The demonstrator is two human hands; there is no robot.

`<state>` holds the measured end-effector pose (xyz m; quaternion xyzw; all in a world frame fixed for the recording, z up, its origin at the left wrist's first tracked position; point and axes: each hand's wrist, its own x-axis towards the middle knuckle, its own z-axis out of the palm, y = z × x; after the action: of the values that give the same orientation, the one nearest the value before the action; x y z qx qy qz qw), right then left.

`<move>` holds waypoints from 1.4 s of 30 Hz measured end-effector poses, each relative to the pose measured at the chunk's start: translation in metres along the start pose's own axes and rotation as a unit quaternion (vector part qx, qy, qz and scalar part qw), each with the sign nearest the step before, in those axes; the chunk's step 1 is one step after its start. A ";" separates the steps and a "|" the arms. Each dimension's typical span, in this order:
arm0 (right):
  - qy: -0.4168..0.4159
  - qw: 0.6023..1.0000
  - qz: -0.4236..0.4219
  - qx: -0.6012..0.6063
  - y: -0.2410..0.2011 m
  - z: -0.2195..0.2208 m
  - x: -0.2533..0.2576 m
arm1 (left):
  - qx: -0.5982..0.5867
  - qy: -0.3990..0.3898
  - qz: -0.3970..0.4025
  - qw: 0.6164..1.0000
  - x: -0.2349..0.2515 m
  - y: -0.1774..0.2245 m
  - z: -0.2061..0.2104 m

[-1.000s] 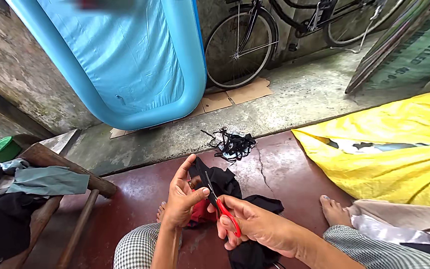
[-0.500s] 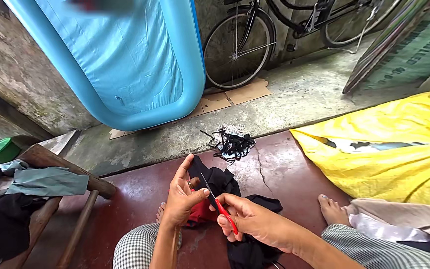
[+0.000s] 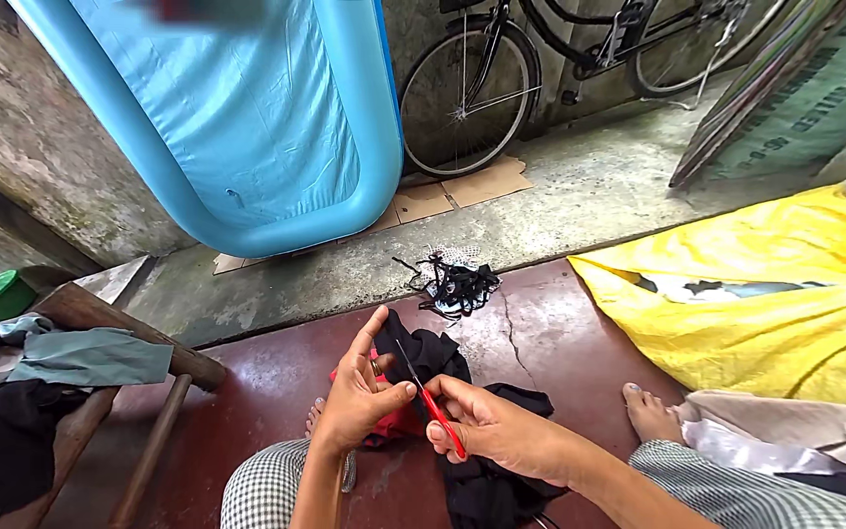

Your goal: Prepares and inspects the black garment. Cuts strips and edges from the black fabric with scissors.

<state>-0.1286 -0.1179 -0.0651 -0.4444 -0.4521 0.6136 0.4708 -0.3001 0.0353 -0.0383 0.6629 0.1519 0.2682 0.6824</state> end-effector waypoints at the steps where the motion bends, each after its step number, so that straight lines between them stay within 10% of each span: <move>1: 0.003 1.000 -0.001 0.002 0.001 0.000 0.001 | 0.000 -0.001 -0.002 1.000 0.000 0.000 0.000; 42: 0.079 0.994 0.019 0.076 0.003 -0.012 0.002 | -0.054 -0.040 -0.019 0.998 0.001 -0.024 0.027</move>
<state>-0.1182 -0.1150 -0.0703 -0.4629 -0.3569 0.6180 0.5257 -0.2799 0.0138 -0.0600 0.6326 0.1222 0.2365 0.7273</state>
